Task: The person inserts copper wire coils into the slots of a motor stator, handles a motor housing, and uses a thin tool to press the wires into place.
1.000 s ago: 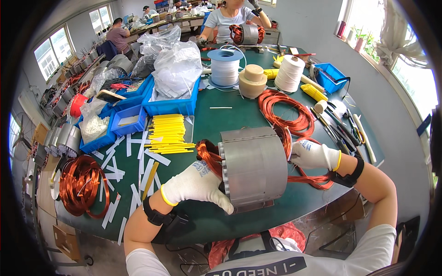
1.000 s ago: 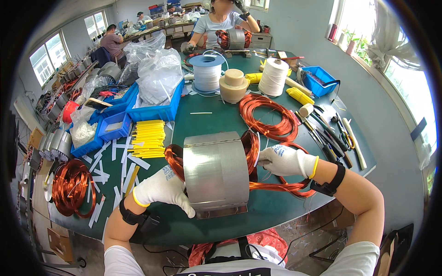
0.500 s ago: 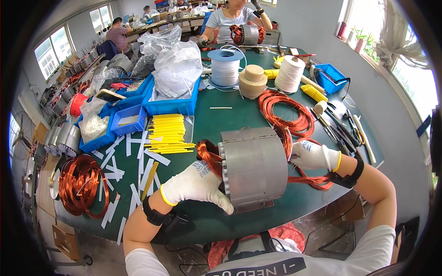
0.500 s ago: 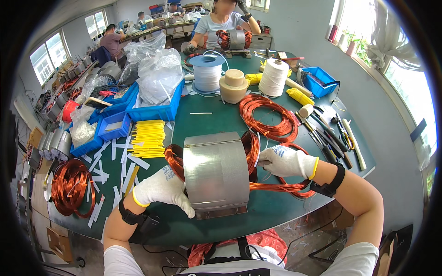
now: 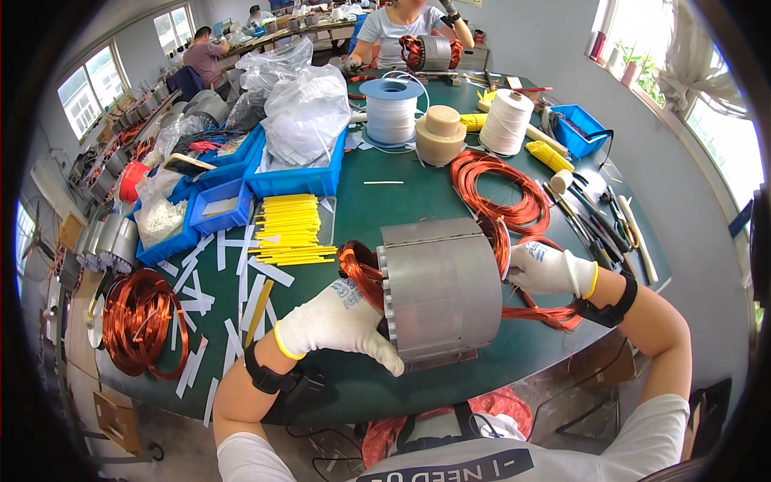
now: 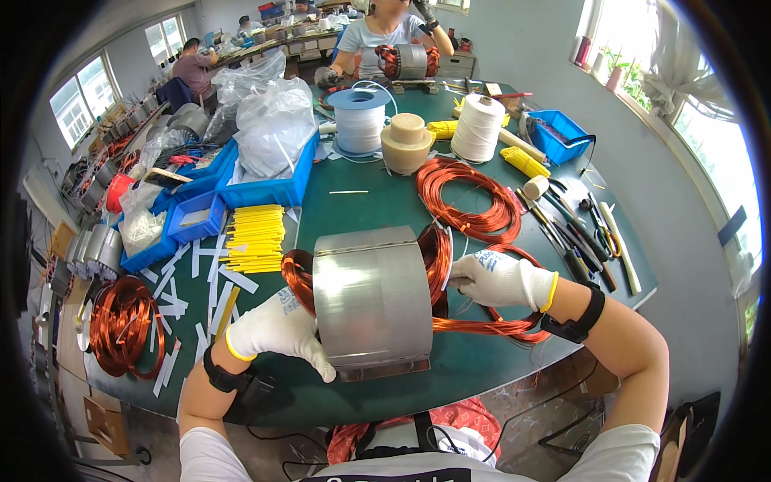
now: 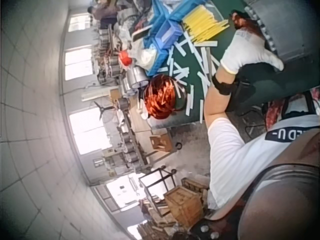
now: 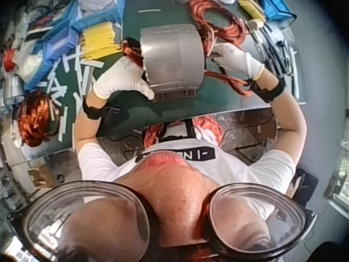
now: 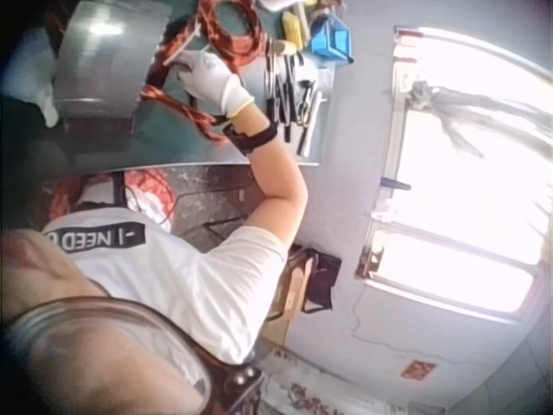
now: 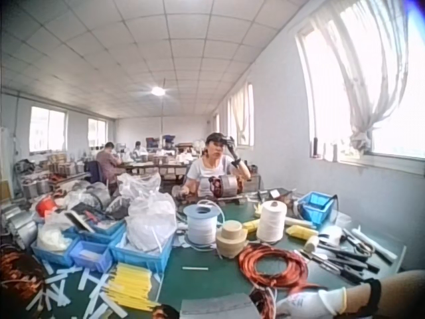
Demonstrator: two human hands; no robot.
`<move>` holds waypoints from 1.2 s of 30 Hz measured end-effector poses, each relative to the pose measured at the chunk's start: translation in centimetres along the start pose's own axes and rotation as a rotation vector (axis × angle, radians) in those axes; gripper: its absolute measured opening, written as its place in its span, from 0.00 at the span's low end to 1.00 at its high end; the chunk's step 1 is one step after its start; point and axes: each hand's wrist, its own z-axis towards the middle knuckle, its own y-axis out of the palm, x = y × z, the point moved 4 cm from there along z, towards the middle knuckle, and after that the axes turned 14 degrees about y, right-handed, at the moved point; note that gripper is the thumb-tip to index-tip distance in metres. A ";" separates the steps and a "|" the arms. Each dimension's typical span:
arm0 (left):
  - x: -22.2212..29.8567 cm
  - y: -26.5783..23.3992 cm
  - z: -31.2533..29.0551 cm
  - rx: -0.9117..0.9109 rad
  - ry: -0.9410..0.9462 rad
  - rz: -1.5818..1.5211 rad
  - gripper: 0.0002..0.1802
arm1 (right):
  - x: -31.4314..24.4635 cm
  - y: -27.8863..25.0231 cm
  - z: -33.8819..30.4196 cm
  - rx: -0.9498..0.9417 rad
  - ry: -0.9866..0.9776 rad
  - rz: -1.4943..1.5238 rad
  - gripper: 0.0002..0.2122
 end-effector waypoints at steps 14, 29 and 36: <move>-0.2 0.1 0.1 0.032 -0.014 0.000 0.47 | -1.1 -0.5 -0.6 -0.031 0.085 -0.027 0.15; -0.7 0.3 -0.6 -0.098 -0.232 -0.022 0.41 | -0.5 -0.9 -0.3 -0.051 -0.022 -0.067 0.15; -0.6 0.1 -0.6 0.061 -0.097 -0.044 0.44 | -0.8 -0.8 -0.3 -0.037 -0.061 0.009 0.15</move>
